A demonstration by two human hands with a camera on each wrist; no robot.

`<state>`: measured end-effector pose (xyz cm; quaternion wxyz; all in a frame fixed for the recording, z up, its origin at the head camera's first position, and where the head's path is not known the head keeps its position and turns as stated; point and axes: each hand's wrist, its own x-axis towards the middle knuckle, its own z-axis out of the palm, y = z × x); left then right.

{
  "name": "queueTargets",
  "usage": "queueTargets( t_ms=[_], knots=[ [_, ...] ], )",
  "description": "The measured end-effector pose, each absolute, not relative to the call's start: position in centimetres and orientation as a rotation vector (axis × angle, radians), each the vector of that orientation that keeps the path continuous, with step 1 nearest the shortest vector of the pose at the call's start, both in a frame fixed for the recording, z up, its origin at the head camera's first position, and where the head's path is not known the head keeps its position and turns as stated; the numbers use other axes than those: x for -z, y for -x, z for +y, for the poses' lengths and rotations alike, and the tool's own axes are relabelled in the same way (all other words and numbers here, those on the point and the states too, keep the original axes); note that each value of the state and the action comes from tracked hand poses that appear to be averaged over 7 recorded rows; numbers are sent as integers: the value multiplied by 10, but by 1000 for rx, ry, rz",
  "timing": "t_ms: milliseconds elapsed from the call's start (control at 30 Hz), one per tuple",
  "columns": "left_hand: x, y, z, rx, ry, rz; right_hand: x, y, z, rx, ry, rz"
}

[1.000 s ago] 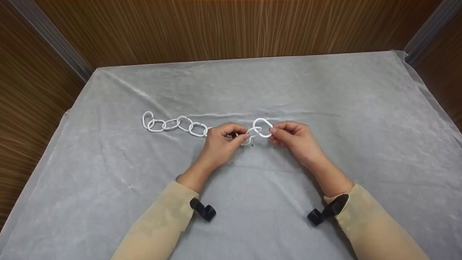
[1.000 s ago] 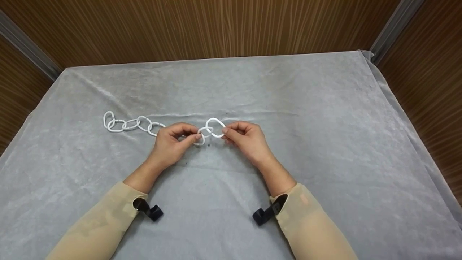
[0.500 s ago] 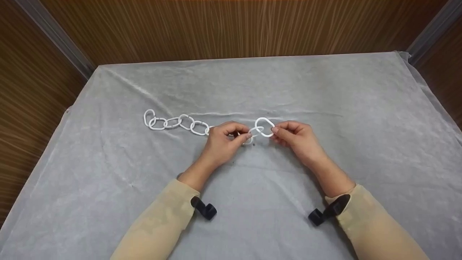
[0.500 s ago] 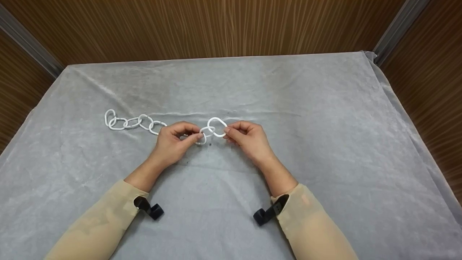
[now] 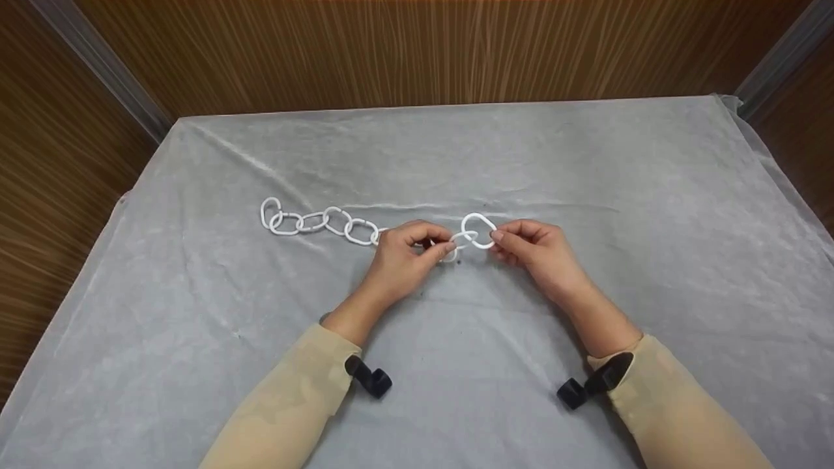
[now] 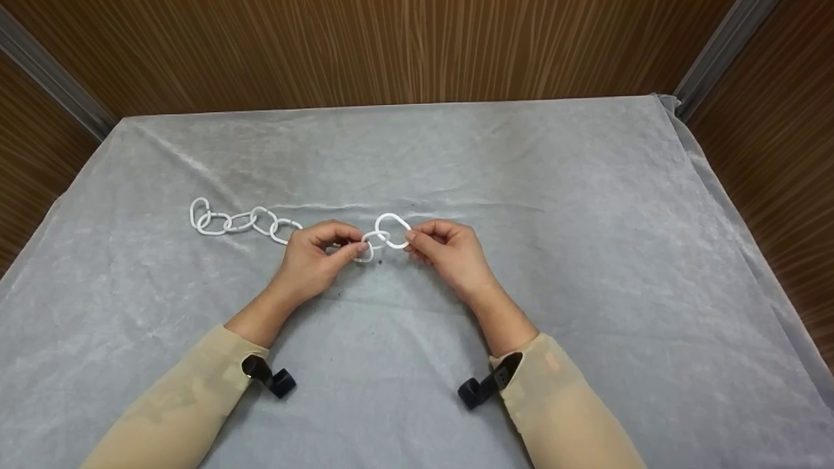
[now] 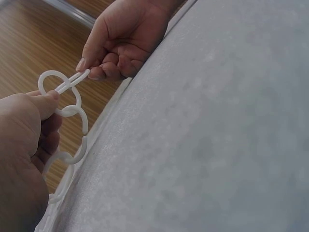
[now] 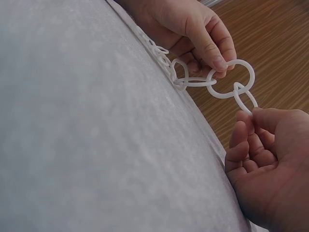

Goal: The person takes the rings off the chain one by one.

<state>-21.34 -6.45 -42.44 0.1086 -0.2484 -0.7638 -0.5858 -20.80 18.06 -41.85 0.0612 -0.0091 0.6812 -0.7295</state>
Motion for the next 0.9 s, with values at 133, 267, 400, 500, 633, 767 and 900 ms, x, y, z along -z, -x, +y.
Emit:
queueTargets(
  t_ms=[133, 267, 400, 500, 633, 767, 900],
  knots=[
    [425, 213, -64, 1714, 730, -2255, 420, 207, 181, 2201, 22, 2067],
    [426, 214, -64, 1714, 731, -2250, 419, 208, 181, 2194, 22, 2081],
    [426, 215, -65, 1719, 736, -2246, 419, 209, 181, 2181, 23, 2095],
    [426, 215, -65, 1729, 754, -2235, 418, 209, 181, 2174, 27, 2103],
    [425, 215, -66, 1738, 774, -2225, 418, 209, 181, 2165, 31, 2117],
    [425, 215, -66, 1741, 785, -2224, 418, 208, 181, 2162, 25, 2123],
    [426, 215, -66, 1752, 787, -2223, 418, 208, 180, 2157, 9, 2113]
  ],
)
